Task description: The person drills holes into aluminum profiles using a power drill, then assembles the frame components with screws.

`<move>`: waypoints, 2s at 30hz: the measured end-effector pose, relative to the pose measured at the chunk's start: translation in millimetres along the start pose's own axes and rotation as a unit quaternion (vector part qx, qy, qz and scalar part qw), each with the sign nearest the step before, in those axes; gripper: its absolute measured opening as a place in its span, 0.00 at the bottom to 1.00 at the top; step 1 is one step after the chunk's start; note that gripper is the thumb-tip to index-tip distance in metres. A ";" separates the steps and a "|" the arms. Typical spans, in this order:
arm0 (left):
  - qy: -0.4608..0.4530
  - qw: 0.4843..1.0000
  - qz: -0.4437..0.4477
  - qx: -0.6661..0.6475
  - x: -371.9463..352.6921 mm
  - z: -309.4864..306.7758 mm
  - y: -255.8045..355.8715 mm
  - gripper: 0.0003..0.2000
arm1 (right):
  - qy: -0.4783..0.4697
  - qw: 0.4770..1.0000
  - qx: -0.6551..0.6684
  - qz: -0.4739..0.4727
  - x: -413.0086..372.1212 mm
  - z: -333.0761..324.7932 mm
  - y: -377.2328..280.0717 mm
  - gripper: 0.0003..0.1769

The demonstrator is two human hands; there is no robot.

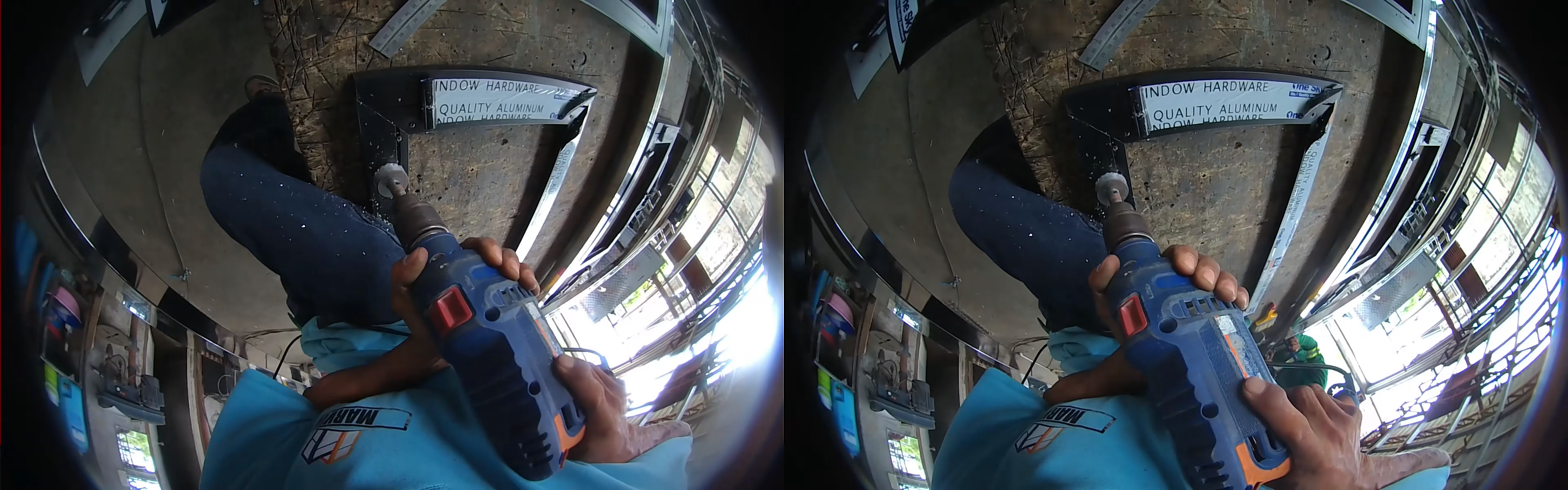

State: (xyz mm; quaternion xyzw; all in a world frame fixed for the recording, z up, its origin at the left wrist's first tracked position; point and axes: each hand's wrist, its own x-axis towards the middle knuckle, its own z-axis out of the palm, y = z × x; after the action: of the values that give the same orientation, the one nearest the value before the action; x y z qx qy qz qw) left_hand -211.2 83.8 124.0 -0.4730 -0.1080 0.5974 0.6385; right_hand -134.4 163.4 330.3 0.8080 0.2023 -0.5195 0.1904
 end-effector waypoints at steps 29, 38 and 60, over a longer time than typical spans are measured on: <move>-0.004 0.999 0.049 0.023 6.9 -4.7 -8.7 0.35 | -0.016 0.836 -0.339 -0.432 24.1 -2.0 -2.4 0.26; -0.001 1.000 0.029 0.008 3.7 -5.9 -4.3 0.35 | -0.053 0.995 -0.045 -0.078 16.2 -2.7 -0.2 0.24; 0.024 0.999 0.032 0.021 5.0 -3.8 -6.5 0.34 | -0.058 0.988 -0.070 -0.129 22.0 -2.5 7.4 0.26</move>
State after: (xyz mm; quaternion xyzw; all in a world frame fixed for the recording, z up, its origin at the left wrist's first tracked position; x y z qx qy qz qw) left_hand -203.0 87.4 124.6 -0.4772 -0.0647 0.6082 0.6310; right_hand -120.2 161.3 311.8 0.7286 0.3291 -0.5700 0.1895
